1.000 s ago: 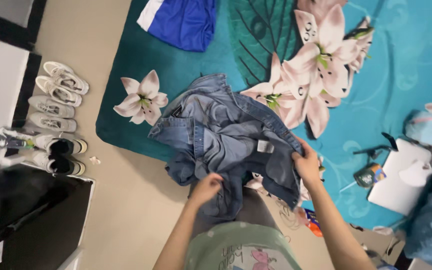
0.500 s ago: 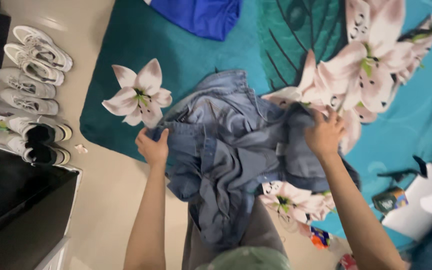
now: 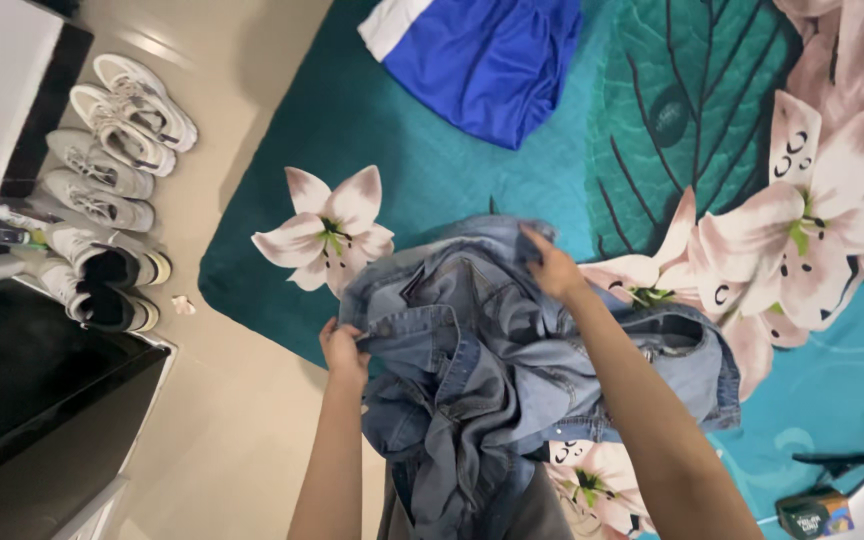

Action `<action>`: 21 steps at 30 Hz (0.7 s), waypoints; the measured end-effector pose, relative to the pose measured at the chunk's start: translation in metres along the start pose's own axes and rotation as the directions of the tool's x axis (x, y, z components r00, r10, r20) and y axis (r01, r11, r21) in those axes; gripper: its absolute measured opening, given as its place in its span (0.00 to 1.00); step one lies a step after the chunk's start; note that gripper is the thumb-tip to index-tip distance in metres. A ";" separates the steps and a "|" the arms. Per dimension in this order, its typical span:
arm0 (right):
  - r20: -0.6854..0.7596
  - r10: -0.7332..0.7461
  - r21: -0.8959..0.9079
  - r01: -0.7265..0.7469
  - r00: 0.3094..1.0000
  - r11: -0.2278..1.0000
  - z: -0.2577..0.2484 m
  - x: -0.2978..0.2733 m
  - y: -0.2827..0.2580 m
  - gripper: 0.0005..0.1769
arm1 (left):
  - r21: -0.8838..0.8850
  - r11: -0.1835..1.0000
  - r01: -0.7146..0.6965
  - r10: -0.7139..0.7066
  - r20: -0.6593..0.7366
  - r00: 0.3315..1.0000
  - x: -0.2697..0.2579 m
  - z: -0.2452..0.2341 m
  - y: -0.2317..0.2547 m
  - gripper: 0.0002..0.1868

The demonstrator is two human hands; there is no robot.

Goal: The person sits on the floor and packs clothes into a blue and yellow bag, then stands to fold a light-colored top and denim shorts on a bed. The person places the folded items on a cabinet, moves a small fan, and handles a suitcase and an iron.

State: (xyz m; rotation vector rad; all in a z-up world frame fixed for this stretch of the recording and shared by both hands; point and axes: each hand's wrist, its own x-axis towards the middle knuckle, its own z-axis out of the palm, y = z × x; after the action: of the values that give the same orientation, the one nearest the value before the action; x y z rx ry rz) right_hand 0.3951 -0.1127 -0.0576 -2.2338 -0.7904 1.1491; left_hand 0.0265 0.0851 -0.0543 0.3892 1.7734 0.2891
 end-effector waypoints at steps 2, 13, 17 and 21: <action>-0.016 0.062 -0.074 -0.063 0.998 0.995 -0.008 -0.011 0.006 0.40 | -0.131 0.989 -0.064 0.074 0.072 0.995 -0.007 -0.003 -0.004 0.43; -0.477 -0.023 -0.218 -0.093 0.879 0.972 -0.137 -0.186 -0.014 0.13 | 0.333 0.632 -0.700 0.649 0.266 0.713 -0.151 -0.042 0.041 0.14; -0.453 0.108 -0.071 -0.156 0.885 0.985 -0.171 -0.261 -0.038 0.14 | 0.334 0.612 -0.716 0.634 0.334 0.698 -0.176 -0.054 0.058 0.10; -0.530 0.020 -0.062 -0.062 0.848 0.996 -0.194 -0.338 -0.078 0.12 | 0.078 0.718 -0.691 0.580 0.481 0.657 -0.231 -0.076 0.062 0.11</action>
State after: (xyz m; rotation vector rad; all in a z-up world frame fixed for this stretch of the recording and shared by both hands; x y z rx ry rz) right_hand 0.3770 -0.3233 0.2790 -2.4675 -0.5590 0.4658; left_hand 0.0073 0.0484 0.1930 1.1984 1.1742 0.4365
